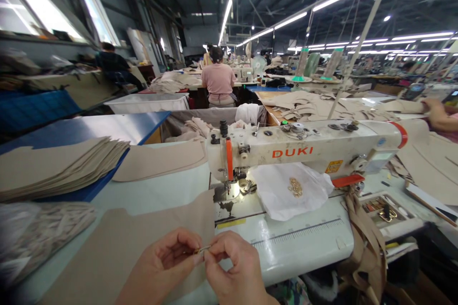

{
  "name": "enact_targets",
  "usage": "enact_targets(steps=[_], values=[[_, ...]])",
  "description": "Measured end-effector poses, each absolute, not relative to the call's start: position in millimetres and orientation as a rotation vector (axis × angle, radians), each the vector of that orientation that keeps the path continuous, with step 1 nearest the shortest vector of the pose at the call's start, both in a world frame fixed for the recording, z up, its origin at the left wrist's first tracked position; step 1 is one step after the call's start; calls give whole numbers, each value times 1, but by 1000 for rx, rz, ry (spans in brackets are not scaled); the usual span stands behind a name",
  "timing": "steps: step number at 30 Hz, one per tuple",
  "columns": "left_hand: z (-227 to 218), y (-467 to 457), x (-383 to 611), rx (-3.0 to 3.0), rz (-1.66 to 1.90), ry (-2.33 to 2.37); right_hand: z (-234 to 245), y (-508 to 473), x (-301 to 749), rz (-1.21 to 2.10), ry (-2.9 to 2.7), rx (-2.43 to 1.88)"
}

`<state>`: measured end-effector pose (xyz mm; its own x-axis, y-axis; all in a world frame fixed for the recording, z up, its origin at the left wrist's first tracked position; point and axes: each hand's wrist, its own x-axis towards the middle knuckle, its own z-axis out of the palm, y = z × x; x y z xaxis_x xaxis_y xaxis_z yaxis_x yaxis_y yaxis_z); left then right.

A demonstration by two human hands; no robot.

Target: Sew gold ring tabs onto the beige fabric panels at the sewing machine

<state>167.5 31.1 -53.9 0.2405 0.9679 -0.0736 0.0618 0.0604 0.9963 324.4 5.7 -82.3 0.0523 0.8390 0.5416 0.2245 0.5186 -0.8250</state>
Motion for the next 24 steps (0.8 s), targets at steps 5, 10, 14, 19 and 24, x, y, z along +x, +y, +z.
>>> enact_targets(steps=[5,10,14,19,24], values=[[-56,28,170,1309,1001,1141,-78,3,331,964,-1416,-1016],[-55,27,171,1290,1007,1151,-74,3,336,1266,-1217,-945],[-55,26,172,1311,1020,1143,-69,4,339,1228,-1288,-1043],[-58,25,172,1357,1039,1166,-62,2,340,978,-1520,-1170],[-60,26,175,1378,1045,1187,-60,4,339,818,-1666,-1210]])
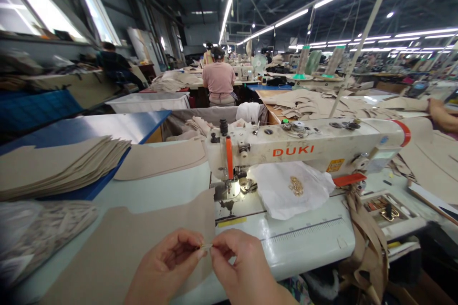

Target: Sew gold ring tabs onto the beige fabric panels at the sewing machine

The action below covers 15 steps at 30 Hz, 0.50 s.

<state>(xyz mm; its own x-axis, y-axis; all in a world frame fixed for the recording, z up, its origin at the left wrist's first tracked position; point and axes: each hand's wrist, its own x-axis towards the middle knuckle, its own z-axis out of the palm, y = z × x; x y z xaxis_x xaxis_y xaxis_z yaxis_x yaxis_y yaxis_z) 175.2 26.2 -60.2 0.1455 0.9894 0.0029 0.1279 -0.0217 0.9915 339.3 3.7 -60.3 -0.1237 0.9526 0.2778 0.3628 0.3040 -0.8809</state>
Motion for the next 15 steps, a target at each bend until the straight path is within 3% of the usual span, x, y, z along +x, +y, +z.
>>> enact_targets(steps=[8,15], values=[[-55,49,169,1542,834,1144,-68,12,345,856,-1685,-1281],[-83,121,147,2476,949,1352,-78,26,357,1036,-1479,-1364]])
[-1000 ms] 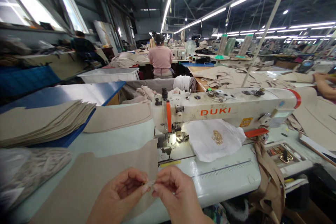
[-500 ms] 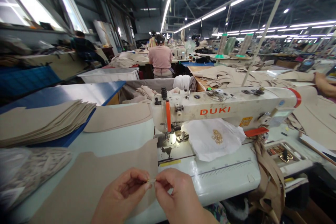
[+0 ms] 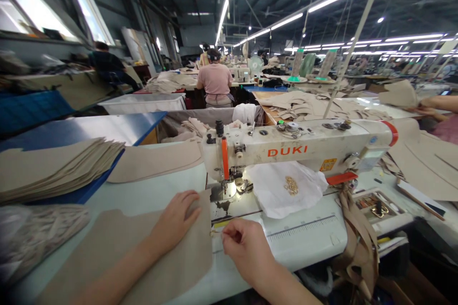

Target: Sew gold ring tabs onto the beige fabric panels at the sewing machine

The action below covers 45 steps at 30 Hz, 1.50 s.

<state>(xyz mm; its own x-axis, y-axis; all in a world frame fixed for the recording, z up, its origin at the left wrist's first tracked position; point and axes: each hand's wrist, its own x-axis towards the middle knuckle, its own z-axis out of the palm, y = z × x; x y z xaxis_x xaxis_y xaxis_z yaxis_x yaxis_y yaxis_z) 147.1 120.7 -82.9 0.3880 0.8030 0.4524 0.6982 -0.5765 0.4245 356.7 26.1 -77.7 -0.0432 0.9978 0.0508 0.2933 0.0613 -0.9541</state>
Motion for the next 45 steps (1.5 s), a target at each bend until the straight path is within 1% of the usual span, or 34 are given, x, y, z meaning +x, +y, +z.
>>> enact_targets(steps=[5,8,14,18,26,29,32,34,37,40,45], values=[[-99,110,159,2654,918,1224,-83,51,356,1160,-1398,-1426],[-100,101,162,2788,954,1177,-81,76,345,1260,-1388,-1449],[-98,101,160,2813,1049,1190,-73,108,331,1423,-1426,-1521],[-95,101,166,2869,1160,1089,-70,112,334,1470,-1479,-1559],[-93,102,173,2938,1119,943,-68,119,336,1429,-1627,-1642],[-93,103,176,2936,1126,944,-67,121,336,1339,-1733,-1657],[-92,104,179,2931,1117,958,-67,120,336,1184,-1861,-1658],[-92,105,180,2926,1110,963,-68,116,338,1025,-1947,-1645],[-91,105,180,2915,1116,971,-72,103,347,704,-2052,-1601],[-90,104,181,2902,1126,972,-79,87,358,421,-2187,-1477],[-90,104,181,2881,1131,980,-89,75,362,142,-2376,-1296]])
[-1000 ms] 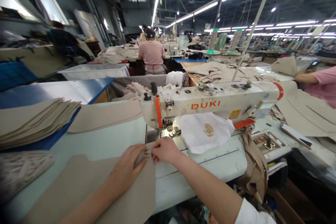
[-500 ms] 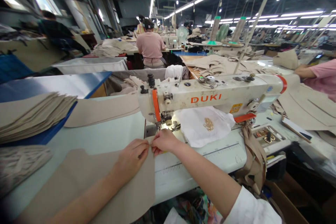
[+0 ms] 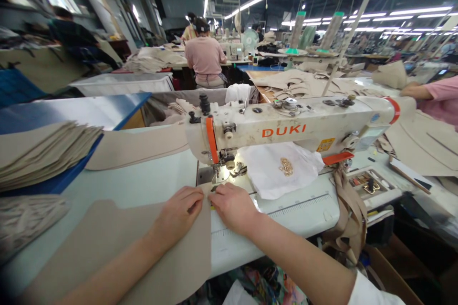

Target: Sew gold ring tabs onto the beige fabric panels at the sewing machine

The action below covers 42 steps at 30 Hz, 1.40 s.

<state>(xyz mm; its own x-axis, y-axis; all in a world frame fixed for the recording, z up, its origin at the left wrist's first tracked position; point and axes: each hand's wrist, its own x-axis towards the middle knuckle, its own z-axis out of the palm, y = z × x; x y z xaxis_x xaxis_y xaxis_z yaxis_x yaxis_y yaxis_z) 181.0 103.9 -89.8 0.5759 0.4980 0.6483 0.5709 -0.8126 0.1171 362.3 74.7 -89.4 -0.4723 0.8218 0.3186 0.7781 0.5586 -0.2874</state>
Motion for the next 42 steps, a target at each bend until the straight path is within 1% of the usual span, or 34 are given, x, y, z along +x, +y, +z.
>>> enact_targets(steps=[6,17,21,26,29,35,42], values=[[-90,104,180,-2698,-1066,-899,-92,77,360,-37,-2413,-1245],[-90,106,180,-2711,-1040,-868,-95,80,364,-103,-2456,-1149],[-90,106,178,-2721,-1023,-867,-90,71,379,-138,-2582,-999],[-88,105,179,-2720,-1013,-846,-78,50,390,-308,-2767,-772],[-86,104,179,-2712,-1009,-838,-78,50,383,-347,-2774,-679],[-88,106,177,-2711,-980,-821,-95,64,363,-312,-2498,-868],[-90,106,177,-2683,-936,-812,-101,61,359,-221,-2556,-860]])
